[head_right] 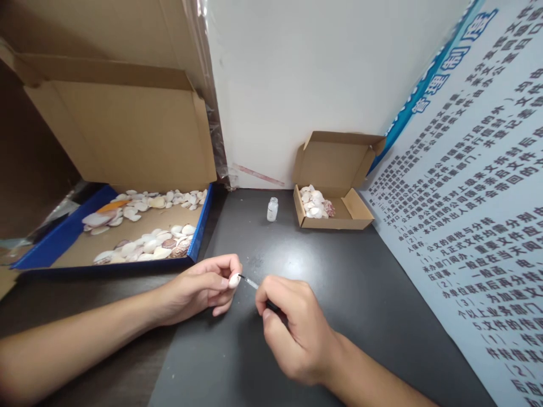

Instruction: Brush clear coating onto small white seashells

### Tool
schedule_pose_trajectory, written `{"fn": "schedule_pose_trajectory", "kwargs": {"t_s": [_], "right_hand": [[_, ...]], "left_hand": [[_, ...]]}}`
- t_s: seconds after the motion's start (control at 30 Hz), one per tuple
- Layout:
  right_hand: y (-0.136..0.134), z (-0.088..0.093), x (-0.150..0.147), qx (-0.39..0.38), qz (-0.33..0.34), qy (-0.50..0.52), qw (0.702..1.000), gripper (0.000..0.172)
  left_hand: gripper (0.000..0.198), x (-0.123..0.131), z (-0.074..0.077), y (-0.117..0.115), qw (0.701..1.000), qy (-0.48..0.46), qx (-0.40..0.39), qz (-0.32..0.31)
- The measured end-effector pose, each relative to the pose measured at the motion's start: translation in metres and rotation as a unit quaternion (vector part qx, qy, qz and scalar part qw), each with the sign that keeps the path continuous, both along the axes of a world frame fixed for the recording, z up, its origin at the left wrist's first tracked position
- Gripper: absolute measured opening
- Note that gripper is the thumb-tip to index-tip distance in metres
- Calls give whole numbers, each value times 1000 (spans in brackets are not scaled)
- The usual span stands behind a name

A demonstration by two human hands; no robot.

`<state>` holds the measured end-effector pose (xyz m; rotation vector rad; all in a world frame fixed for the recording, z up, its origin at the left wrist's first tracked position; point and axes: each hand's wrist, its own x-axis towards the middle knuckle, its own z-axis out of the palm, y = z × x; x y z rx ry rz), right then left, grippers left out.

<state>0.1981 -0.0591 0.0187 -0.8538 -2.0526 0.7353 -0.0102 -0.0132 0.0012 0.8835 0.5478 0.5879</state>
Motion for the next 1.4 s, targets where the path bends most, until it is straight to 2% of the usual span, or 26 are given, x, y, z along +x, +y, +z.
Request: {"fn": "schedule_pose_trajectory", "kwargs": {"t_s": [0.17, 0.37, 0.57, 0.73, 0.87, 1.07, 1.2, 1.4], "right_hand": [[0, -1, -2, -6, 41, -22, 999, 12], [1, 0, -3, -52, -11, -57, 997, 12], [-1, 1, -4, -38, -22, -41, 998, 12], [-1, 1, -5, -48, -16, -63, 997, 12], [-3, 0, -5, -18, 19, -30, 999, 12], [-4, -3, -2, 22, 10, 43, 999, 13], [-3, 0, -4, 7, 10, 8, 1000, 12], [-1, 2, -5, -35, -28, -39, 998, 12]], "left_hand": [[10, -1, 1, 0, 1000, -19, -22, -1], [5, -1, 1, 2, 998, -42, -49, 12], [4, -2, 4, 4, 998, -38, -55, 11], [12, -3, 2, 3, 998, -36, -47, 17], [18, -2, 0, 2, 999, -29, -40, 17], [23, 1, 4, 0, 998, -11, -48, 34], [22, 0, 3, 1, 998, -13, -53, 40], [21, -1, 1, 2, 998, -15, -51, 39]]}}
